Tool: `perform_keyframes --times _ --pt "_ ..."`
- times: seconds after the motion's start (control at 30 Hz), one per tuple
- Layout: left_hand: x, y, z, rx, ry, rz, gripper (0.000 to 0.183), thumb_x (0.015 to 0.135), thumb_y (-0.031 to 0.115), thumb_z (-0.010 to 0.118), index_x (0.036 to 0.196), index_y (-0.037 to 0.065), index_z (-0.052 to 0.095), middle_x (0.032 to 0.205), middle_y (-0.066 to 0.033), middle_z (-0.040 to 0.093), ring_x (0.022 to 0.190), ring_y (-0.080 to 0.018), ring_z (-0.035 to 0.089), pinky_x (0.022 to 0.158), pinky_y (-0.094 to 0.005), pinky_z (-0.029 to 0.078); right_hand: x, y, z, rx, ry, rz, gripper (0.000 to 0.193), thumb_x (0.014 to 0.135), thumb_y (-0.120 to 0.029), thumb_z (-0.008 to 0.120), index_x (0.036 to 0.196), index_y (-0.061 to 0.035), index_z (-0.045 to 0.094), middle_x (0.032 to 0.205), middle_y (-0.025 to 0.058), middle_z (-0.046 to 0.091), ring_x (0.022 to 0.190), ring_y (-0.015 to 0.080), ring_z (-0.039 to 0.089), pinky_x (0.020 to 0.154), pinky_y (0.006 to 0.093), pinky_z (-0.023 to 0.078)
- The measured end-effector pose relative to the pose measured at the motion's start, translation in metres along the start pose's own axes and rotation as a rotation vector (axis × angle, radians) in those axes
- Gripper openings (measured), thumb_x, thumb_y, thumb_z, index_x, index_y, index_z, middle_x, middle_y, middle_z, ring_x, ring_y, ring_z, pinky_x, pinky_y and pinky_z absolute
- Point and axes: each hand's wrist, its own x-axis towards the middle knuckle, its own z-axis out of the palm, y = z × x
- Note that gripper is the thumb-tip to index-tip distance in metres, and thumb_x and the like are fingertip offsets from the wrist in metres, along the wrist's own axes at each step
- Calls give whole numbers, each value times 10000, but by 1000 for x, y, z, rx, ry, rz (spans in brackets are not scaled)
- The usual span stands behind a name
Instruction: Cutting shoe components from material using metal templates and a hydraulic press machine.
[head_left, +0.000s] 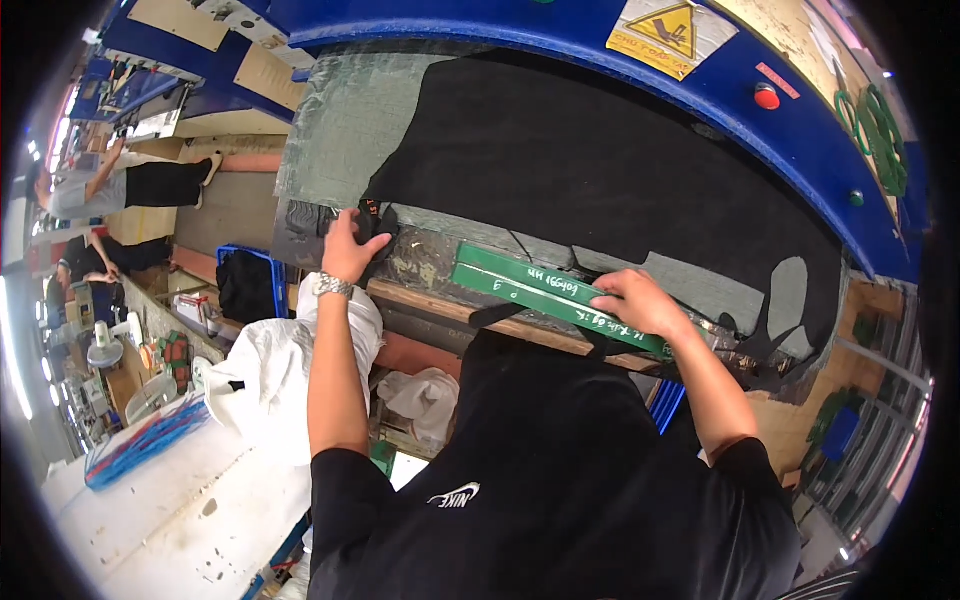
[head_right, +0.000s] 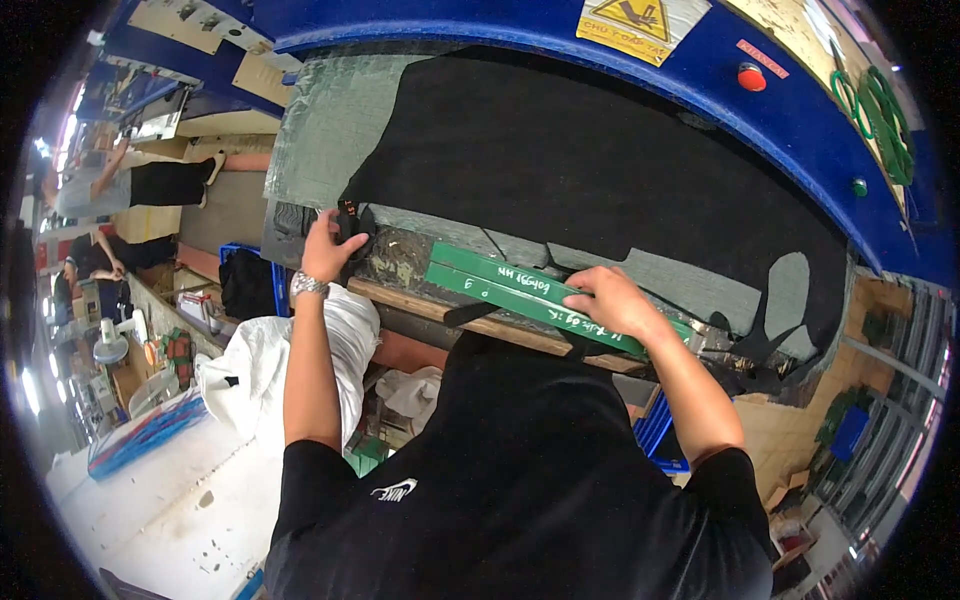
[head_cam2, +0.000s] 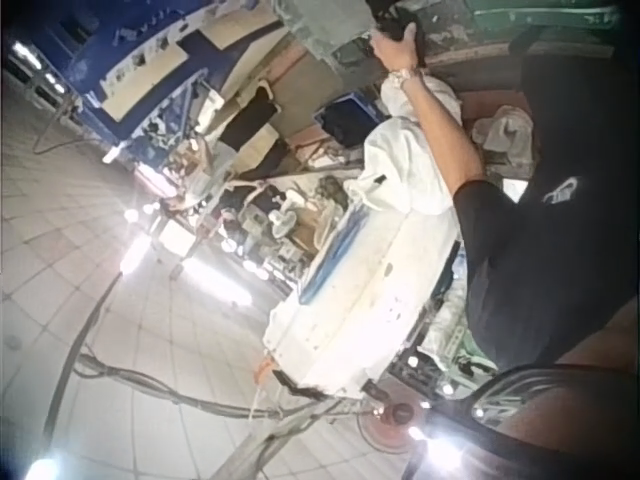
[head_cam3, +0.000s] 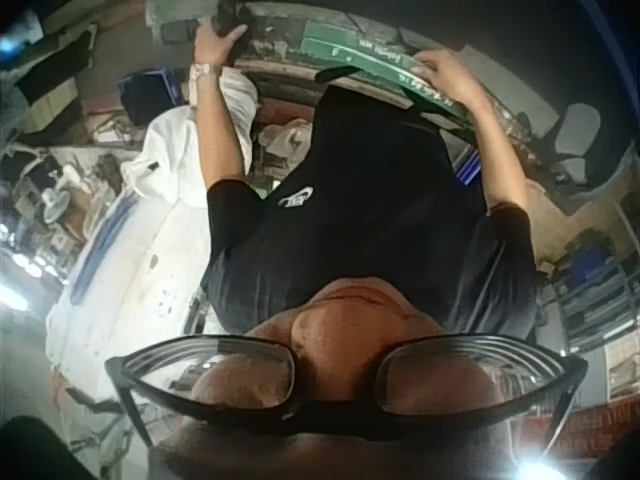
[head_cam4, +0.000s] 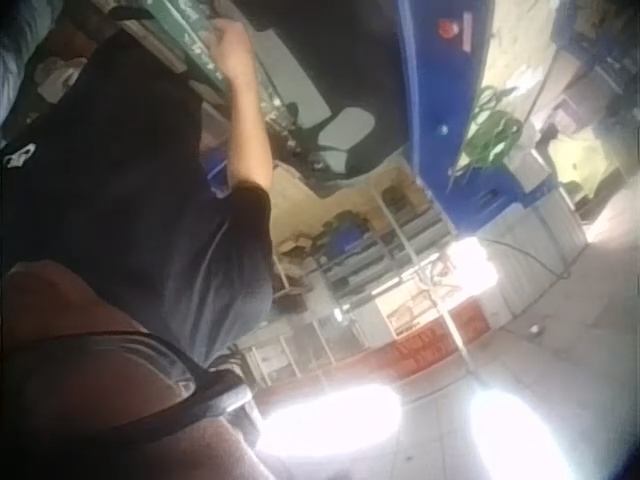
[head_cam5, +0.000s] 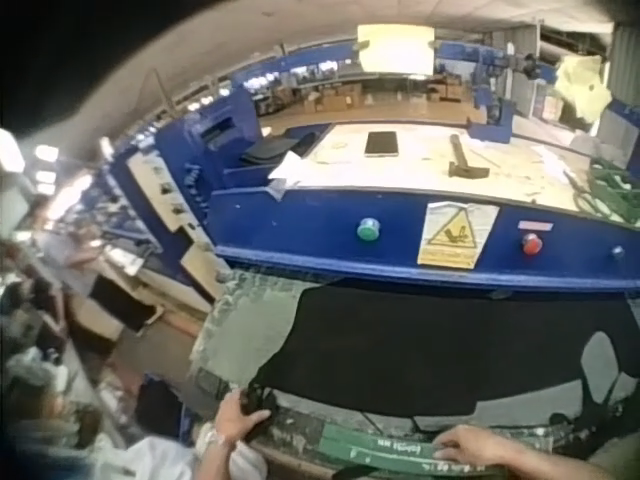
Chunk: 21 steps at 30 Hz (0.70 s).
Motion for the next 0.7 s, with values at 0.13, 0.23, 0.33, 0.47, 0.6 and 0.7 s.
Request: perform_keyframes --times 0.13,0.23,0.33,0.47,0.6,0.7 --pt "9 10 20 -112 113 -61 403 824 234 809 1081 96 530 655 -58 575 607 -303 602 588 -445 465 -7 -31 -8 -40 24 65 213 896 -161 704 1061 -27 718 922 210 705 906 377 689 793 417 522" --pt "18 -2 13 -200 81 -15 288 835 137 762 1027 67 560 646 -69 547 585 -268 572 571 -399 457 -18 -48 -14 -66 94 5 205 891 -151 705 1045 -16 715 902 216 691 858 370 692 758 404 522" --pt "31 -17 -3 -318 255 25 193 796 16 640 982 38 594 659 -83 504 580 -213 515 584 -359 453 -26 -72 -31 -29 166 71 188 889 -132 702 1027 -4 712 812 193 666 730 269 678 714 373 515" --pt "64 -37 -24 -154 345 84 335 783 8 645 1116 41 622 772 -74 565 668 -197 534 646 -338 474 -18 -83 -45 -26 288 81 162 885 -92 715 1014 6 716 747 193 638 621 178 616 626 334 487" --pt "81 -63 -40 -599 -213 -125 610 806 29 737 1388 70 559 940 16 618 795 -89 562 743 -258 495 13 -84 -51 -207 575 -80 148 882 -91 721 1004 -7 719 782 223 646 653 301 662 622 373 503" --pt "94 -44 -57 -694 -530 -95 593 844 84 785 1390 44 556 948 23 635 831 -64 572 750 -246 483 50 -55 -46 -505 735 -207 138 900 -127 700 1028 -77 690 818 189 668 747 376 675 625 434 514"
